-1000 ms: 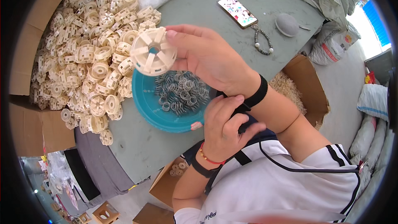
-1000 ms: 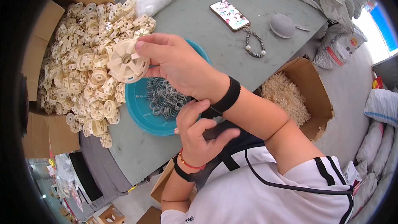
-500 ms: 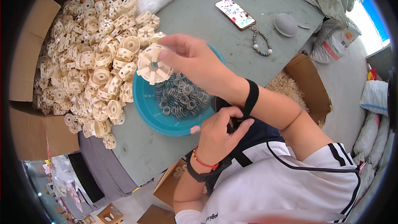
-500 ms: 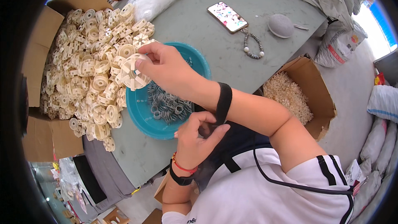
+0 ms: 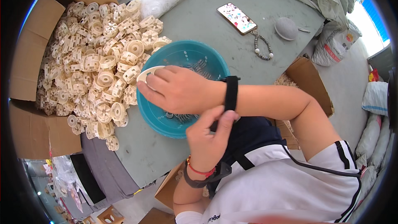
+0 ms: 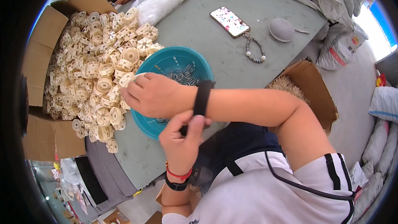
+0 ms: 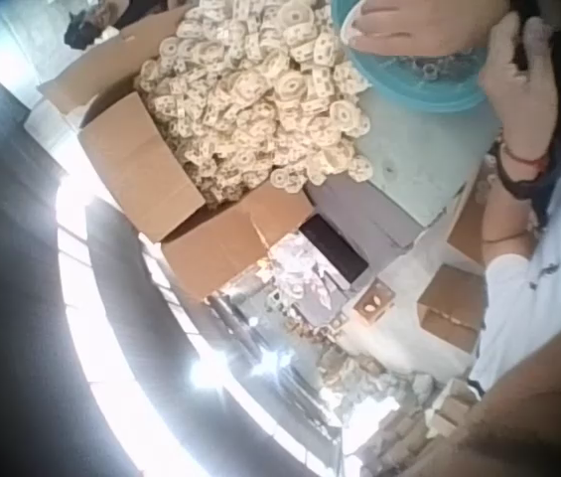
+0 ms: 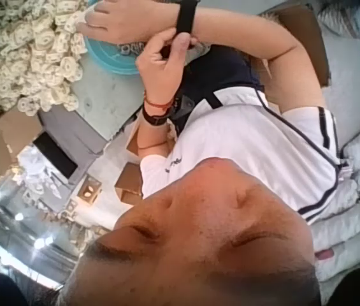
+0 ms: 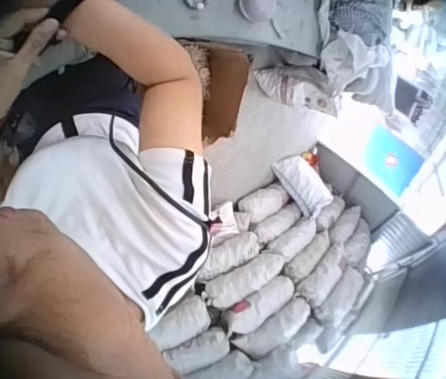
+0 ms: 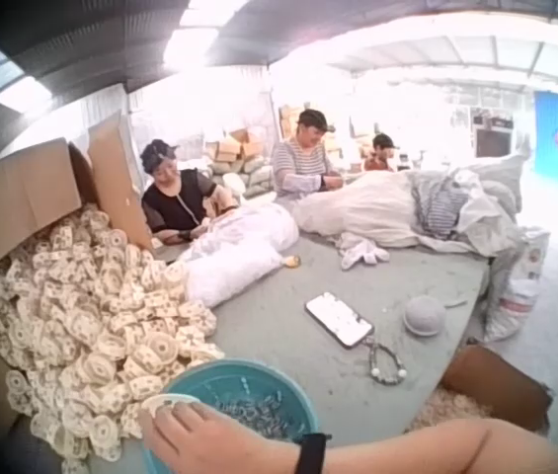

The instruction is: Assembling small plastic circular parts with spring-like metal components at a workbench.

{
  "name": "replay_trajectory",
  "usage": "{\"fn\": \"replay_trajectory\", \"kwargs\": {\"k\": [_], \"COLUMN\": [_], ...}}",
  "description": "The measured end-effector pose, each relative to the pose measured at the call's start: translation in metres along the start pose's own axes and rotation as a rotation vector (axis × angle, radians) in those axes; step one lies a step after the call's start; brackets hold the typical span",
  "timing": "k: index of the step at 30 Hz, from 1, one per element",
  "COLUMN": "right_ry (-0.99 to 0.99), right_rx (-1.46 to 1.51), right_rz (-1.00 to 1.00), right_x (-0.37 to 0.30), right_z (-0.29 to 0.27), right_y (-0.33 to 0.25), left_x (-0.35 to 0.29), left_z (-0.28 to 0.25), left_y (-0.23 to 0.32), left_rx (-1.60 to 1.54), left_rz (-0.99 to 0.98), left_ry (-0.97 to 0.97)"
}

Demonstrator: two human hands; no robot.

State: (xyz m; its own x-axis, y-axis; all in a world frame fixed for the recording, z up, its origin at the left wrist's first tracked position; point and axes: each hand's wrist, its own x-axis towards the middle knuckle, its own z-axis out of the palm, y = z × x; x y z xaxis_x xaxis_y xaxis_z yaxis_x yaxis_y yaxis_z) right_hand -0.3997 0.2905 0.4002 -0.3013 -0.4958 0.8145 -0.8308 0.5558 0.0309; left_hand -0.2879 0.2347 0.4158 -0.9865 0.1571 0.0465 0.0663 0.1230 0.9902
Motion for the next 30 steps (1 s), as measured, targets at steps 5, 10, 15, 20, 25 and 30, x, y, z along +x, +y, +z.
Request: {"fn": "replay_trajectory", "kwargs": {"k": [5,10,15,20,25,30], "right_ry": [-0.054,-0.312,-0.305,-0.269,-0.253,-0.235], "right_rx": [-0.087,0.357,0.606,0.573,0.517,0.25], "right_rz": [-0.157,0.268,0.459,0.518,0.503,0.342], "right_x": [0.004,0.011,0.014,0.017,0.012,0.007], "right_z": [0.002,-0.005,-0.003,-0.002,-0.001,0.006], "right_y": [0.004,0.013,0.016,0.018,0.021,0.021], "left_x": [0.001,-0.001,0.004,-0.007,0.002,0.001], "left_z": [-0.004,-0.003,-0.002,0.0,-0.016,-0.023], "left_y": [0.003,-0.013,-0.024,-0.034,-0.032,-0.028], "left_rx": [-0.091,0.028,0.099,-0.203,0.302,0.252], "left_rz": [-0.044,0.136,0.288,0.114,0.615,0.692], "left_ry": [0.089,0.121,0.104,0.213,0.054,0.039]}}
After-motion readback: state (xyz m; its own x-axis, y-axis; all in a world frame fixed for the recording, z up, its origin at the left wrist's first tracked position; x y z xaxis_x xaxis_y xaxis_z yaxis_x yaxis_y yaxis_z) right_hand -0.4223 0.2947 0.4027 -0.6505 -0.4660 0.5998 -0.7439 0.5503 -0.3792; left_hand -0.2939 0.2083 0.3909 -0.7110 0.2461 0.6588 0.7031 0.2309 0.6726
